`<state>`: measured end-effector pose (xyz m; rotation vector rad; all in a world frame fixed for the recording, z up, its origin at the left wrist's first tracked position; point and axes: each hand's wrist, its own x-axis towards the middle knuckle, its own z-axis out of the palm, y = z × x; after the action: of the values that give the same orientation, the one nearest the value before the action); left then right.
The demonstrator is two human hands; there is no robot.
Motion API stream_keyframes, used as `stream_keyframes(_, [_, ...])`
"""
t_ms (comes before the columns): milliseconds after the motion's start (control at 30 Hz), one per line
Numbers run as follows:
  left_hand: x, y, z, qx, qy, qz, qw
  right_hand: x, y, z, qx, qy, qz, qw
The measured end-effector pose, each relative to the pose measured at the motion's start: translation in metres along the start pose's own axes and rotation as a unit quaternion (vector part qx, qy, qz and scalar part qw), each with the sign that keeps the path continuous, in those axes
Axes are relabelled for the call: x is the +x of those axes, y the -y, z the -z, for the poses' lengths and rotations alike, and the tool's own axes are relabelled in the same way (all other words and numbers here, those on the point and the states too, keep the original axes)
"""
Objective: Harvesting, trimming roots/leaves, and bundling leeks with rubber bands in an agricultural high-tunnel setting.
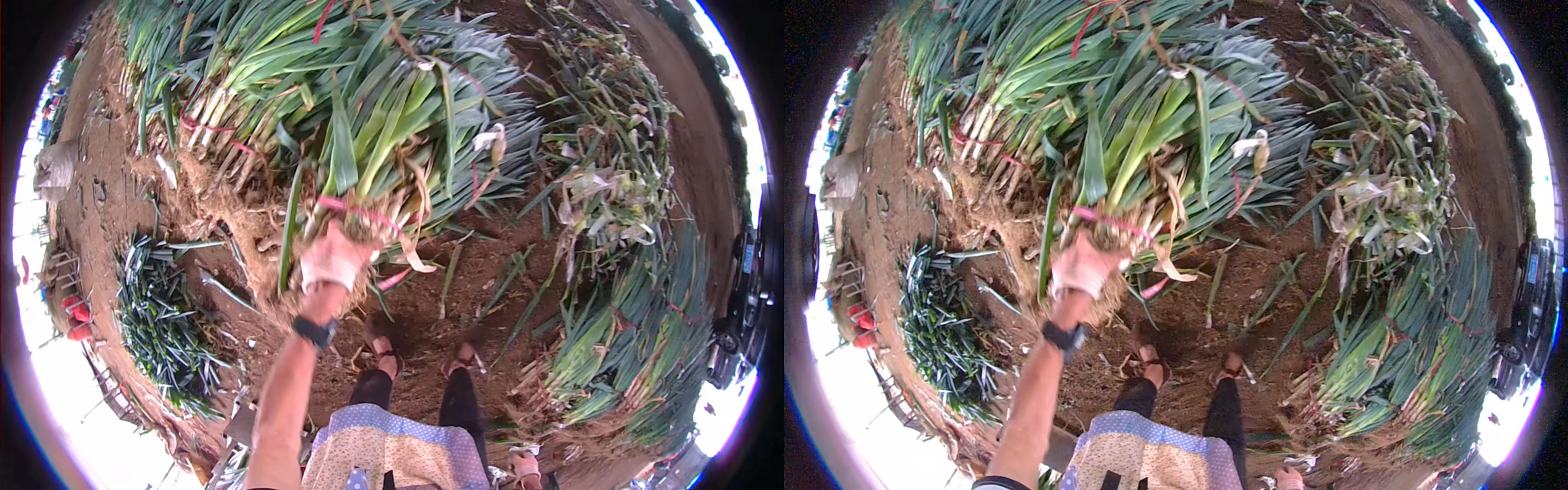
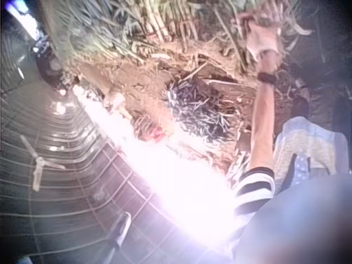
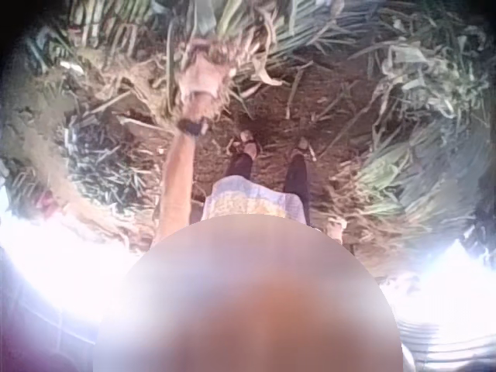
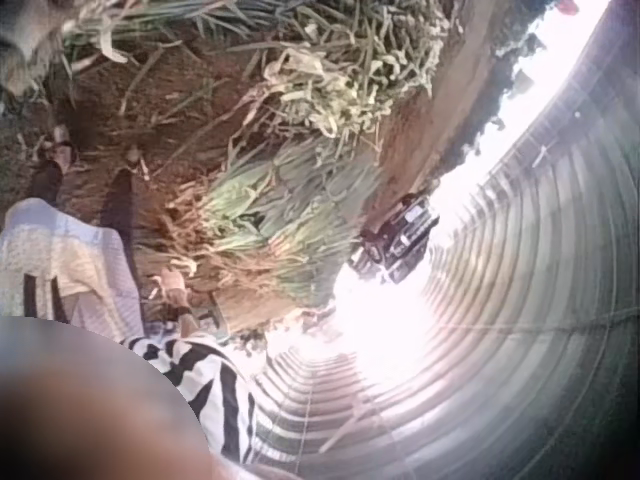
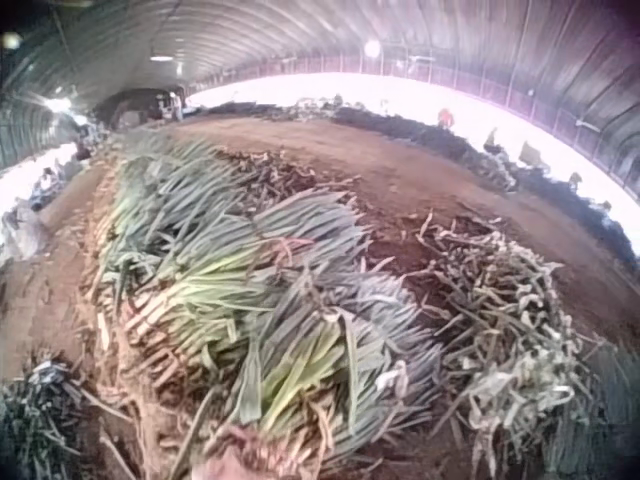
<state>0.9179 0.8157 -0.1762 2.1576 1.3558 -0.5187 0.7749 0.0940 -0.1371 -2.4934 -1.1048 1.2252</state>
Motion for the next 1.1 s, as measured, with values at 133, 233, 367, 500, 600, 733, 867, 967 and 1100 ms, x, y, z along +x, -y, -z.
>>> stream_keyframes(133, [-0.048, 0.017, -0.049, -0.100, -0.023, 0.032, 0.994, 0.067, 0.024, 0.024, 0.432, 0.040, -0.544, 0.718])
stream_keyframes(233, [-0.081, 0.004, -0.053, -0.068, 0.008, 0.081, 0.994, 0.131, 0.041, 0.105, 0.081, 0.116, -0.339, 0.930])
stream_keyframes(367, [-0.107, -0.012, -0.091, -0.073, 0.005, 0.090, 0.993, 0.229, 0.009, 0.172, 0.030, 0.062, -0.324, 0.943])
stream_keyframes(500, [-0.110, 0.018, -0.138, -0.064, -0.079, 0.107, 0.989, 0.386, 0.035, 0.258, -0.015, -0.098, -0.082, 0.992])
stream_keyframes(600, [-0.100, 0.012, -0.167, -0.063, -0.098, 0.102, 0.988, 0.488, 0.056, 0.337, -0.067, -0.203, -0.003, 0.977])
stream_keyframes(733, [-0.086, 0.009, -0.180, -0.099, -0.115, 0.072, 0.986, 0.583, 0.112, 0.417, -0.127, -0.288, 0.060, 0.947])
stream_keyframes(867, [-0.079, 0.015, -0.188, -0.067, -0.115, 0.077, 0.988, 0.639, 0.172, 0.447, -0.093, -0.285, 0.053, 0.952])
stream_keyframes(967, [-0.075, 0.014, -0.192, -0.098, -0.150, 0.046, 0.983, 0.661, 0.200, 0.453, -0.145, -0.292, 0.083, 0.942])
stream_keyframes(1100, [-0.073, 0.027, -0.197, -0.120, -0.151, 0.025, 0.981, 0.684, 0.234, 0.449, -0.203, -0.256, 0.082, 0.941])
